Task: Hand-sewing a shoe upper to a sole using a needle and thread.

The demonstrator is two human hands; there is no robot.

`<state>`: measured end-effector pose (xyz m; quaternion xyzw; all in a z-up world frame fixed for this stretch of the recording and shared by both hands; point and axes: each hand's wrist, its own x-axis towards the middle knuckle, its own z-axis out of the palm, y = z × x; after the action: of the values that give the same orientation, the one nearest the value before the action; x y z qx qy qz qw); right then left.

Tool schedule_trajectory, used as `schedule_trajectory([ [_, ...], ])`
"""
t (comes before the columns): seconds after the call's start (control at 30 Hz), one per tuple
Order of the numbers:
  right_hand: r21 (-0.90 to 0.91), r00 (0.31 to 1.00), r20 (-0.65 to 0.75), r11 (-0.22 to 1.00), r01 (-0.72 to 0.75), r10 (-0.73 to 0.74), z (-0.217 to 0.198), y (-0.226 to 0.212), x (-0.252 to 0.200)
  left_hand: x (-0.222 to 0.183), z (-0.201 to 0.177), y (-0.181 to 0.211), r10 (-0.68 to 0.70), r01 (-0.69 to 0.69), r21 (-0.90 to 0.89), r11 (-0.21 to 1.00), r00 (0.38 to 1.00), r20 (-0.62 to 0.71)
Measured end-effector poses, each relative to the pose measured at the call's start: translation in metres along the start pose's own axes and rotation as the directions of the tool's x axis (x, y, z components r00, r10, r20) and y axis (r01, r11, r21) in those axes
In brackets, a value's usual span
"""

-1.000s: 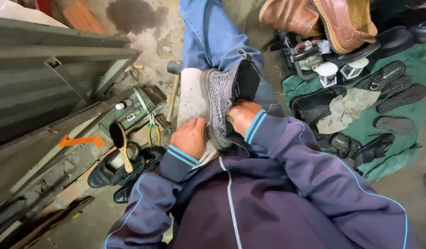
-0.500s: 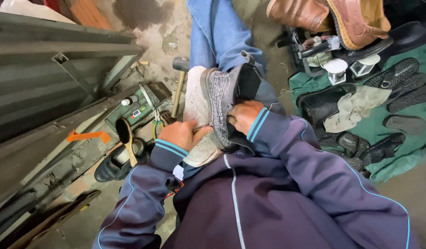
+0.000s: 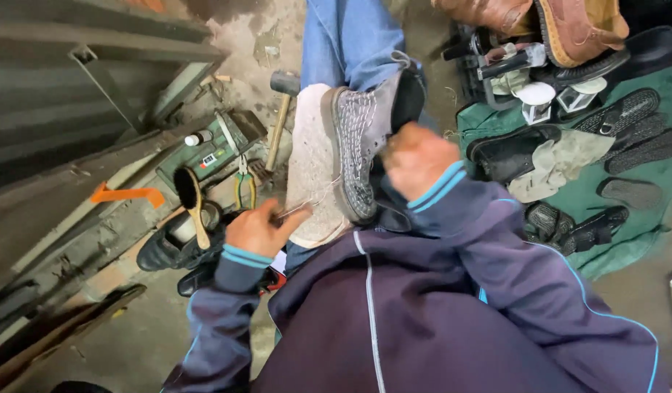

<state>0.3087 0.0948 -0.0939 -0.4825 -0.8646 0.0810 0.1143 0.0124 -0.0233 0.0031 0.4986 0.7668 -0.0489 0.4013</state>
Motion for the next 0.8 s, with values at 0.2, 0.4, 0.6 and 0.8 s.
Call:
schedule_trajectory([
  [0.2,0.001,0.991,-0.006,0.991,-0.131,0.131,-0.06,0.035,-0.001,0.061,0.107,-0.07,0.067,-0.197,-0.638,0.745,0.973,-0.222],
  [0.4,0.565,0.976,0.139,0.796,-0.217,0.168,-0.046,-0.038,-0.002,0.035,0.065,-0.031,0.164,-0.412,-0.531,0.74,0.877,-0.452],
  [0.6,0.256,0.724,0.666,0.855,-0.451,0.182,-0.048,-0.064,0.015,0.038,0.037,0.033,0.343,-0.468,-0.452,0.76,0.878,-0.333],
  [0.8,0.199,0.626,0.738,0.806,-0.558,0.251,-0.052,-0.061,0.025,0.051,0.065,0.024,0.328,-0.434,-0.679,0.592,0.899,-0.29],
])
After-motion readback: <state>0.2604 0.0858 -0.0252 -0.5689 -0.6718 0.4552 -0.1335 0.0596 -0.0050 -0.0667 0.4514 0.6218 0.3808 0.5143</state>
